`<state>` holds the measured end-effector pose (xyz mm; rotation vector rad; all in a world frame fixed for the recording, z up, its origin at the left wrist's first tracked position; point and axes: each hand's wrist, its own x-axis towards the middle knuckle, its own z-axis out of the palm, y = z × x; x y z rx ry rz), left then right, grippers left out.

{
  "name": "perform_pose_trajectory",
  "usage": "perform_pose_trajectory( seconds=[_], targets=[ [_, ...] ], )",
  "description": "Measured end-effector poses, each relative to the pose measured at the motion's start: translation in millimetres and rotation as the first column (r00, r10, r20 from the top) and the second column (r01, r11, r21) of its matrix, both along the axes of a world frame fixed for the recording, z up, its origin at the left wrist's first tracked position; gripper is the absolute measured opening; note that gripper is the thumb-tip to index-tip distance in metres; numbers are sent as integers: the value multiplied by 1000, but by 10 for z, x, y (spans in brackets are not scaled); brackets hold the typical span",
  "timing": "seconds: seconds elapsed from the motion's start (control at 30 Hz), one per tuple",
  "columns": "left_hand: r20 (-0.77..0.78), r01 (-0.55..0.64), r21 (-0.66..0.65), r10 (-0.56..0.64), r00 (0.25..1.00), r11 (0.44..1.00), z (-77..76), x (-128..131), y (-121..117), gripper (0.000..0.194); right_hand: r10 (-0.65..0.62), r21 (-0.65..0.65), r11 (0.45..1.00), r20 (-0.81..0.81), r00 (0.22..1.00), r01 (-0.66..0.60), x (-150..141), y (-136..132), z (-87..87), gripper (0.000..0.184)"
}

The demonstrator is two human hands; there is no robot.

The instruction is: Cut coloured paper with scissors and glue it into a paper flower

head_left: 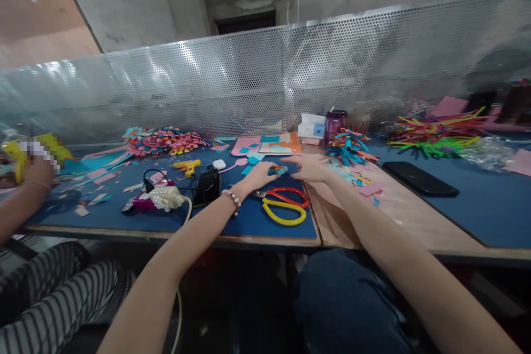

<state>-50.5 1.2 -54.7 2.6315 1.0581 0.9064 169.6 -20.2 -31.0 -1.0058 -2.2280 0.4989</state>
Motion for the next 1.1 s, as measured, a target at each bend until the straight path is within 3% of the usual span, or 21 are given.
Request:
perform_pose_trajectory(
  seconds=[0.13, 0.3, 0.5, 0.63, 0.73, 0.8, 0.87, 0.93, 1.1],
  targets=[
    [23, -10, -33, 10, 1000, 999, 25, -2, -29, 39, -147, 320, 946, 284, 947, 51, -194, 48, -147, 50],
    [-27, 25, -22, -25, 999, 999, 81, -26, -71, 37, -278, 513, 858, 428, 860, 22, -184, 88, -201, 32],
    [-107, -100, 131, 115, 988, 986, 234, -92, -139, 21, -427, 706, 700, 290, 856, 109, -76, 65, -138, 31],
    [-81, -202, 122, 212, 974, 972, 275, -165, -128, 31, -429, 736, 638, 94, 898, 228, -3, 57, -83, 31],
    [-7, -185, 76, 186, 983, 980, 270, -189, -113, 37, -376, 674, 663, -75, 923, 325, -21, 20, -51, 25],
    [110, -82, 30, 79, 991, 996, 264, -172, -117, 31, -353, 566, 723, -189, 916, 395, -81, -28, -31, 22],
    [242, 19, -56, -5, 970, 998, 258, -131, -129, 48, -340, 412, 794, -308, 888, 447, -169, -86, -12, 21],
    [336, 85, -157, -27, 941, 984, 251, -81, -137, 58, -318, 268, 853, -411, 854, 447, -263, -138, 1, 23],
    [423, 199, -220, -90, 901, 955, 250, -16, -129, 42, -276, 121, 915, -508, 816, 385, -408, -158, -22, 28]
  ],
)
